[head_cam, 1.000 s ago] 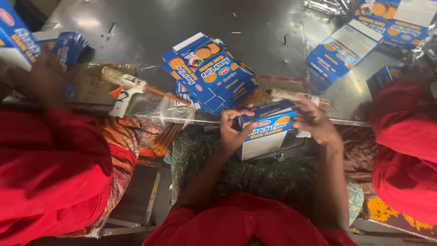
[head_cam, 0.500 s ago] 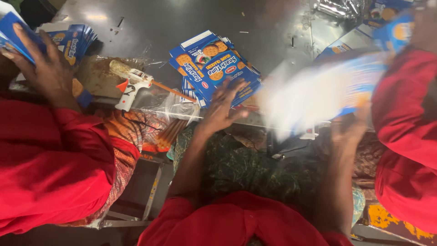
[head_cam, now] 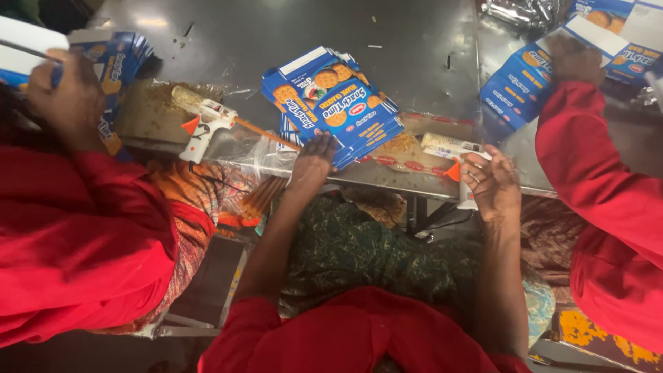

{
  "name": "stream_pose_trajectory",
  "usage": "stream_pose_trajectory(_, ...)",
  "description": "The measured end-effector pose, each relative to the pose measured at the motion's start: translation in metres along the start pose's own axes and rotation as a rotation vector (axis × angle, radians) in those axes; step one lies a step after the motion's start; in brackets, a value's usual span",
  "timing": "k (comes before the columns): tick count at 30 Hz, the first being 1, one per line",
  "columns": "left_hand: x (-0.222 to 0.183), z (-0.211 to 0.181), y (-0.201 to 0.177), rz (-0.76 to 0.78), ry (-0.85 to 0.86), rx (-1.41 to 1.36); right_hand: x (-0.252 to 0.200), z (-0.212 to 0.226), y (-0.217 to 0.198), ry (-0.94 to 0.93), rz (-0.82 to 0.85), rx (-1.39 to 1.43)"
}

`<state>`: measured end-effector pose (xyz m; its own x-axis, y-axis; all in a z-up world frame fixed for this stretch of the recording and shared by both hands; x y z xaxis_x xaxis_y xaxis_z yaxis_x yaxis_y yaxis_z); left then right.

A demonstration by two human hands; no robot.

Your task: The person sits on the floor at a metal table and uses a hot glue gun to seal blue and white cardboard boxes. They repeatedly pick up boxes, apply glue to the edges, close the flaps, and place the sealed boxes on the table.

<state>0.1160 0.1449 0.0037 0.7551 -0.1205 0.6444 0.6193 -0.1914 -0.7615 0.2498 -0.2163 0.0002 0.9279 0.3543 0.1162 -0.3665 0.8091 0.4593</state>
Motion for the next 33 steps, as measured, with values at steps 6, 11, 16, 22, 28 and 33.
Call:
stream_pose_trajectory(6, -0.022, -0.026, 0.019, 0.073, 0.085, -0.043, -0.005, -0.016, 0.010, 0.068, 0.005, -0.118)
stream_pose_trajectory(11, -0.008, -0.075, -0.032, -0.038, 0.222, -0.115, -0.012, 0.001, 0.056, -0.075, 0.074, -0.535)
stream_pose_trajectory(16, -0.002, -0.094, -0.152, -0.553, -0.036, -0.830, -0.053, 0.034, 0.146, -0.804, 0.079, -1.292)
stream_pose_trajectory(22, 0.030, -0.070, -0.168, -0.645, -0.213, -1.520, -0.049, 0.028, 0.092, -0.417, -0.131, -0.483)
stream_pose_trajectory(28, 0.013, -0.147, -0.031, 0.031, -0.349, -1.650, -0.077, 0.065, 0.101, -0.549, -0.328, -0.562)
stream_pose_trajectory(33, 0.000, -0.158, 0.011, -0.063, -0.490, -1.501, -0.082, 0.072, 0.145, -0.593, -0.142, -0.960)
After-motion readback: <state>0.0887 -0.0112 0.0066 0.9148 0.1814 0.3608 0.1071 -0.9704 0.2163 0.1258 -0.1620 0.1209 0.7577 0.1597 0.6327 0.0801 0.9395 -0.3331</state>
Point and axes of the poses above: each hand's wrist, its own x-axis towards the middle knuckle, its own y-axis out of the palm, z = x × y, the point moved 10 cm from there along x, towards the middle knuckle, and after that the axes turned 8 degrees about -x, right-handed, at the moved point
